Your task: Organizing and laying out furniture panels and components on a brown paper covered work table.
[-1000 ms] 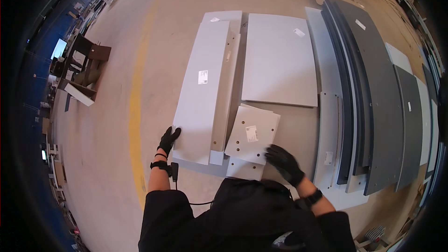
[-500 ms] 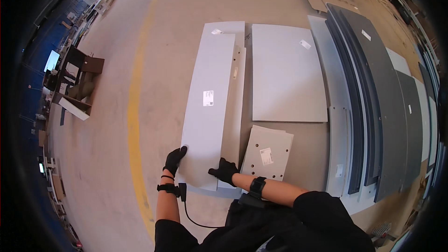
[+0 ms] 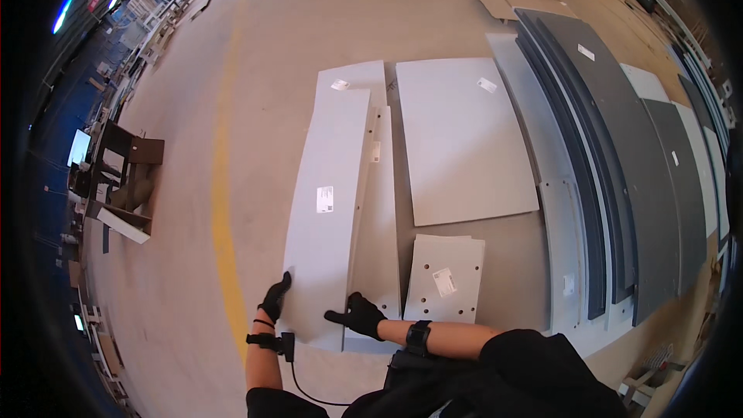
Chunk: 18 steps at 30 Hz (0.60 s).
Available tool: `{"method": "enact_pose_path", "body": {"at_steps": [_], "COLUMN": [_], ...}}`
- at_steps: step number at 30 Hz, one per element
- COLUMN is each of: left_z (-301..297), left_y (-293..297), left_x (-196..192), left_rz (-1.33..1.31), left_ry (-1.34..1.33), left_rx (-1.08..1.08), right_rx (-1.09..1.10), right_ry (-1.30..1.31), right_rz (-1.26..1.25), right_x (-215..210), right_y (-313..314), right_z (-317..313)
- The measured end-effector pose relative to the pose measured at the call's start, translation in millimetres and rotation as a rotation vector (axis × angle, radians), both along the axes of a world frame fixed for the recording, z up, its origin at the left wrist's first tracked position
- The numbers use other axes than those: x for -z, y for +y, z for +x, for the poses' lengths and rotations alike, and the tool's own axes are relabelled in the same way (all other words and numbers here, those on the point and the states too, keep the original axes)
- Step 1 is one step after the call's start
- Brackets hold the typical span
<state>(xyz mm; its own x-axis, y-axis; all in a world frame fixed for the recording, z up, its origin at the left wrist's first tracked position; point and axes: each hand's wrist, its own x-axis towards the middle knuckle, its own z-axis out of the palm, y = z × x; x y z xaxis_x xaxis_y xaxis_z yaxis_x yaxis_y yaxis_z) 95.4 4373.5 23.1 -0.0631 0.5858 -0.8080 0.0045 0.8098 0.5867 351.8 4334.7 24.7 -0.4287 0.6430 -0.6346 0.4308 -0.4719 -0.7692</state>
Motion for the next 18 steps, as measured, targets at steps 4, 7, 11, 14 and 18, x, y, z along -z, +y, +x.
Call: {"method": "enact_pose_path", "body": {"at_steps": [4,7,11,14,18], "left_z": [18.9,47.5,123.1,190.8,255.9], "left_y": [3.1,-5.0,14.9,59.7,68.9], "left_x": [-31.0,-27.3,-1.2,-23.1,-33.0], "left_rz": [-0.072,-0.096,0.169,0.163,0.375], "left_ry": [-0.322,-0.337,-0.712,-0.993,-0.965], "left_rx": [-0.015,0.112,-0.014,-0.078,0.0], "right_rx": [0.709,0.735,0.659,0.583,0.646], "right_ry": [0.254,0.375,0.301,0.166,0.288], "right_rz": [-0.105,-0.189,-0.085,0.024,0.052], "right_x": [-7.7,4.2,-20.8,-63.3,-102.7], "right_y": [12.8,15.1,22.2,22.1,19.3], "right_z": [0.1,38.6,109.4,154.6,218.7]}}
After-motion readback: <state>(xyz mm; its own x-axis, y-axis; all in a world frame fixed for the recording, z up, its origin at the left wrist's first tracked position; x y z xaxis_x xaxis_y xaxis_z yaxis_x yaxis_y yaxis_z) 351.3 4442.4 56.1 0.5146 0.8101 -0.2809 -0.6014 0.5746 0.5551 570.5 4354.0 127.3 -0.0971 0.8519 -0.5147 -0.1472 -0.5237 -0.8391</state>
